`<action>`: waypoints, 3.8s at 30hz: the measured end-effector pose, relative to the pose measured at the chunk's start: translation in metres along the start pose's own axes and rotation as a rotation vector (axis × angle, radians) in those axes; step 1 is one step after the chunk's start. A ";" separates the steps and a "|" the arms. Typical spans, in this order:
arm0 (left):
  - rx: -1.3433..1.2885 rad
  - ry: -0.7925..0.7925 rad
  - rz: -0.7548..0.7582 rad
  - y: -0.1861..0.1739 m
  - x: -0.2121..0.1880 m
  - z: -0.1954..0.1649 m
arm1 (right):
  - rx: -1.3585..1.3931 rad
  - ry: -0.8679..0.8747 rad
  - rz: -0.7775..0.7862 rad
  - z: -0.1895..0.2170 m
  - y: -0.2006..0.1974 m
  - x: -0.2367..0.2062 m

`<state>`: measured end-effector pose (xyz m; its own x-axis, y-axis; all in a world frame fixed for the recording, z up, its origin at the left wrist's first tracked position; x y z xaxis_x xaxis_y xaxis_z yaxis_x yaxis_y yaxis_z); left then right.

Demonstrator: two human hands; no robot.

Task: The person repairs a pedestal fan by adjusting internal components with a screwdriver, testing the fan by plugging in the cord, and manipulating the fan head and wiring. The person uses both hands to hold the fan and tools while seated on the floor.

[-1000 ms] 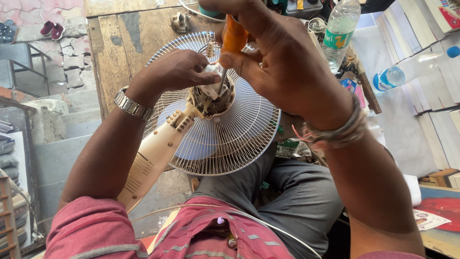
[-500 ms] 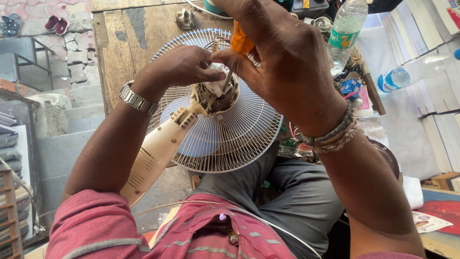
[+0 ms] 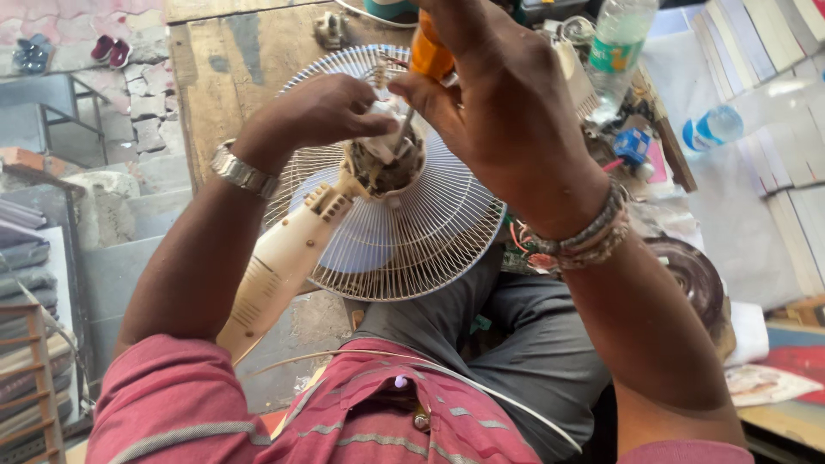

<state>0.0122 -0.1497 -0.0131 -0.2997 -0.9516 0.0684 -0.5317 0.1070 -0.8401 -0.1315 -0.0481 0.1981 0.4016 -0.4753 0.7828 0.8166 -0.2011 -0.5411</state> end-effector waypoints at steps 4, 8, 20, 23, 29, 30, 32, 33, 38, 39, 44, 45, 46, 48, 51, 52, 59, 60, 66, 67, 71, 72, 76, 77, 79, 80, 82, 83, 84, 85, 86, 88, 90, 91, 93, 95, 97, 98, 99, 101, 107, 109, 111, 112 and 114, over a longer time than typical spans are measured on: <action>-0.054 -0.059 0.040 -0.001 -0.001 -0.004 | -0.017 0.005 -0.089 -0.010 -0.042 -0.022; -0.055 -0.186 0.046 -0.005 -0.009 -0.005 | -0.057 0.256 -0.167 -0.025 -0.114 -0.080; -0.145 -0.155 0.012 -0.008 -0.008 -0.016 | 0.012 0.991 -0.528 -0.168 -0.106 -0.348; -0.128 -0.158 0.017 -0.008 -0.008 -0.017 | -0.087 0.978 -0.405 -0.181 -0.079 -0.375; -0.083 -0.181 0.027 -0.004 -0.007 -0.018 | -0.441 0.691 0.007 -0.189 -0.017 -0.371; -0.082 -0.180 0.023 -0.004 -0.007 -0.018 | -0.470 0.627 0.006 -0.187 -0.011 -0.365; -0.109 -0.112 0.013 -0.003 -0.007 -0.024 | -0.507 0.547 0.008 -0.182 -0.007 -0.356; -0.117 -0.080 0.000 -0.006 -0.006 -0.025 | -0.520 0.500 0.005 -0.179 -0.003 -0.351; 0.071 -0.048 -0.042 -0.007 -0.014 -0.010 | -0.516 0.527 0.000 -0.158 -0.014 -0.370; 0.105 -0.012 -0.057 -0.003 -0.014 -0.012 | -0.500 0.578 0.001 -0.153 -0.019 -0.378; 0.271 0.375 -0.545 -0.011 -0.064 -0.083 | 0.108 1.098 0.246 -0.095 -0.006 -0.445; 0.259 0.400 -0.516 -0.004 -0.070 -0.099 | 0.397 1.464 0.374 -0.070 0.009 -0.480; 0.247 0.425 -0.486 0.003 -0.076 -0.118 | 0.314 1.220 0.286 -0.055 -0.006 -0.462; 0.197 0.517 -0.333 0.029 -0.090 -0.167 | 0.110 0.759 0.142 -0.004 -0.045 -0.440; 0.230 0.676 -0.202 0.076 -0.101 -0.249 | -0.174 0.752 -0.212 0.025 -0.122 -0.471; 0.197 0.755 -0.179 0.091 -0.106 -0.277 | -0.365 0.895 -0.322 0.027 -0.148 -0.498; 0.085 1.091 0.046 0.160 -0.150 -0.378 | -0.694 2.022 -0.606 0.043 -0.230 -0.752; 0.069 1.118 0.042 0.158 -0.154 -0.381 | -0.483 2.243 -0.625 0.048 -0.211 -0.781; 0.119 1.150 -0.002 0.145 -0.159 -0.376 | 0.589 2.343 -1.120 0.014 -0.124 -0.795; 0.135 1.145 -0.011 0.143 -0.160 -0.373 | 0.545 2.251 -1.028 0.000 -0.128 -0.791; 0.225 1.151 -0.071 0.142 -0.164 -0.355 | -0.392 1.741 -0.055 -0.018 -0.169 -0.779; 0.253 1.132 -0.080 0.143 -0.163 -0.350 | -0.365 1.812 -0.129 -0.007 -0.173 -0.793; 0.251 1.096 -0.117 0.144 -0.155 -0.334 | -0.410 2.202 -0.126 0.075 -0.188 -0.861; 0.255 1.101 -0.116 0.145 -0.154 -0.333 | -0.432 2.299 -0.103 0.101 -0.191 -0.875; 0.262 1.118 -0.113 0.145 -0.151 -0.332 | -0.471 2.474 -0.059 0.155 -0.196 -0.898; 0.256 1.136 -0.111 0.146 -0.151 -0.334 | -0.489 2.553 -0.052 0.181 -0.199 -0.907; 0.237 1.177 -0.116 0.147 -0.148 -0.341 | -0.518 2.696 -0.044 0.233 -0.208 -0.920; 0.236 1.174 -0.112 0.148 -0.148 -0.345 | -0.532 2.753 -0.052 0.254 -0.213 -0.924; 0.239 1.172 -0.108 0.146 -0.147 -0.349 | -0.544 2.804 -0.052 0.273 -0.217 -0.928; 0.244 1.171 -0.103 0.146 -0.148 -0.354 | -0.554 2.818 -0.079 0.285 -0.223 -0.929; 0.224 1.179 -0.105 0.146 -0.150 -0.360 | -0.560 2.815 -0.107 0.289 -0.230 -0.928; 0.184 1.188 -0.109 0.146 -0.158 -0.374 | -0.536 2.727 -0.196 0.276 -0.242 -0.917; -0.030 1.115 0.061 0.159 -0.167 -0.387 | -0.429 2.560 -0.318 0.233 -0.243 -0.888; -0.137 1.063 0.135 0.166 -0.174 -0.392 | -0.367 2.459 -0.376 0.207 -0.243 -0.862; -0.400 0.858 0.402 0.192 -0.195 -0.394 | -0.253 2.264 -0.438 0.156 -0.238 -0.789; -0.390 0.473 0.813 0.246 -0.222 -0.373 | -0.212 2.077 -0.465 0.128 -0.230 -0.701; -0.487 0.157 0.979 0.278 -0.243 -0.359 | -0.184 1.902 -0.419 0.121 -0.213 -0.611; -0.649 0.085 0.992 0.284 -0.247 -0.362 | -0.160 1.811 -0.363 0.122 -0.203 -0.572; -0.813 0.017 0.988 0.287 -0.246 -0.363 | -0.129 1.710 -0.277 0.121 -0.189 -0.537; -1.218 -0.561 1.175 0.303 -0.260 -0.353 | -0.054 1.408 -0.056 0.118 -0.155 -0.481; -1.703 -0.746 0.727 0.263 -0.198 -0.296 | 0.130 1.086 0.199 0.100 -0.086 -0.475; -1.774 -0.666 0.645 0.243 -0.181 -0.284 | 0.139 1.171 0.291 0.086 -0.076 -0.497; -1.827 -0.507 0.549 0.222 -0.167 -0.280 | 0.113 1.084 0.349 0.076 -0.077 -0.492; -1.847 -0.426 0.507 0.213 -0.161 -0.280 | 0.094 0.951 0.365 0.076 -0.081 -0.478; -1.681 -0.283 0.411 0.206 -0.160 -0.280 | 0.055 0.928 0.245 0.067 -0.097 -0.453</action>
<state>-0.2712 0.1051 -0.0468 -0.5754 -0.7855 -0.2280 -0.6875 0.3135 0.6550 -0.3654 0.2437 -0.0832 0.0946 -0.9921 0.0819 0.7815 0.0230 -0.6235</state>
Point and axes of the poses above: each hand's wrist, its own x-axis towards the middle knuckle, its own y-axis out of the palm, z = x × y, the point moved 10 cm from there along x, towards the middle knuckle, and after that the axes turned 14 degrees about -z, right-handed, at the moved point
